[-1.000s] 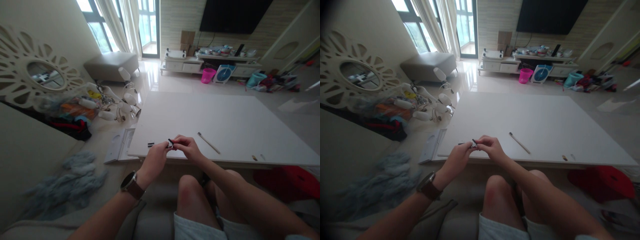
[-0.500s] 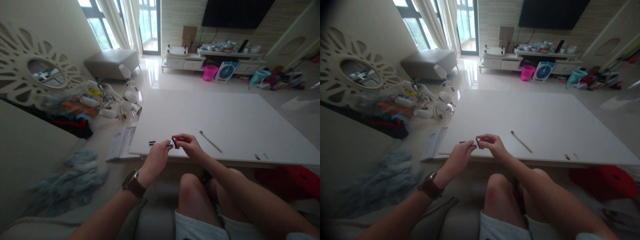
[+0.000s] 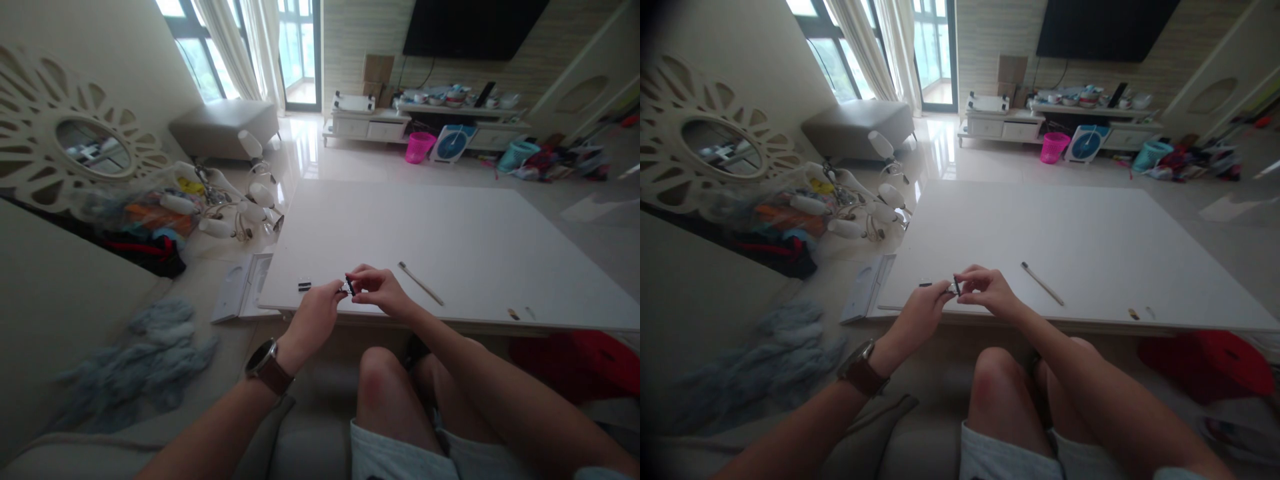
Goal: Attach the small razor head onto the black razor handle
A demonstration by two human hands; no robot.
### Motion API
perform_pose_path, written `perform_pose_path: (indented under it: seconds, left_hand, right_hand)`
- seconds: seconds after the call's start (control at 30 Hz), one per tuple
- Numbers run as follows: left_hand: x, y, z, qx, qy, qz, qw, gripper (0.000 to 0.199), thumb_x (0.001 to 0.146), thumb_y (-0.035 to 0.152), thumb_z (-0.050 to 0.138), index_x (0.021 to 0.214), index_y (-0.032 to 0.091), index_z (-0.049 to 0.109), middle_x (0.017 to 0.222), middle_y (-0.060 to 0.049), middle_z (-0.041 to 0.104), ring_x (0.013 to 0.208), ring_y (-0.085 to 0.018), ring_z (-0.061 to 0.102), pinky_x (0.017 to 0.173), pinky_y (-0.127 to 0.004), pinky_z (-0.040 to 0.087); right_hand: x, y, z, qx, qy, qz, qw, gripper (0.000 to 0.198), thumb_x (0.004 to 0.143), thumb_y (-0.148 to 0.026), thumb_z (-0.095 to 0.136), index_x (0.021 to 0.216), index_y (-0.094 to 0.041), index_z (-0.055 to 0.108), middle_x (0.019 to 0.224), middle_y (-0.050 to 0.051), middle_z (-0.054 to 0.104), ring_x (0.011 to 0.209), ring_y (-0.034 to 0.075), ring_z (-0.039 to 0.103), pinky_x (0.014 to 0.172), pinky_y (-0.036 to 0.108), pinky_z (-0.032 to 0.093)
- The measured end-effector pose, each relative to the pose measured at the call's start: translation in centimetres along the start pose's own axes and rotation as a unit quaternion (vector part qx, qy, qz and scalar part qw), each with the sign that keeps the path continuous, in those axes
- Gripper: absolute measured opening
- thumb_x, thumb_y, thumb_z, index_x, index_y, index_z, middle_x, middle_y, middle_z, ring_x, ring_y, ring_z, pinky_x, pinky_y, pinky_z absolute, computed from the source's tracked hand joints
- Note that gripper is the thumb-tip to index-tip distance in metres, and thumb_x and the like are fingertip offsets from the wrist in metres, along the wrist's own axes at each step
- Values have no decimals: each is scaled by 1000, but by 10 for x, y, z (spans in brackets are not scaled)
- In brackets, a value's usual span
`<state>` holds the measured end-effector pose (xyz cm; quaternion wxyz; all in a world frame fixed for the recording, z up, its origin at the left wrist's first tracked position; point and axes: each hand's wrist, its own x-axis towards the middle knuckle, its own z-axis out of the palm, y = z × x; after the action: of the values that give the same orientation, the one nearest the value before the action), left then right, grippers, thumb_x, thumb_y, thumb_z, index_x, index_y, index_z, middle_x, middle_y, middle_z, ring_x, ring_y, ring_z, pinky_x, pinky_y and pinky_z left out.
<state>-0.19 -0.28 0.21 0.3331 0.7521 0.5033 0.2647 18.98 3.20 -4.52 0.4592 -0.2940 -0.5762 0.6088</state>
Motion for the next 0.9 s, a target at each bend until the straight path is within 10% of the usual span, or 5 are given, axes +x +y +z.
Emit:
perform_pose_path:
  seconds: [0.9]
  left_hand:
    - [0, 0, 1, -36, -2, -5, 999, 20, 97, 25, 46, 86, 20, 62, 81, -3, 71, 72, -16, 60, 65, -26, 36]
  right_hand:
    - [0, 2, -1, 23, 19, 71, 997, 47, 62, -20, 89, 107, -24, 76, 79, 0, 65, 68, 10, 55, 62, 24, 48]
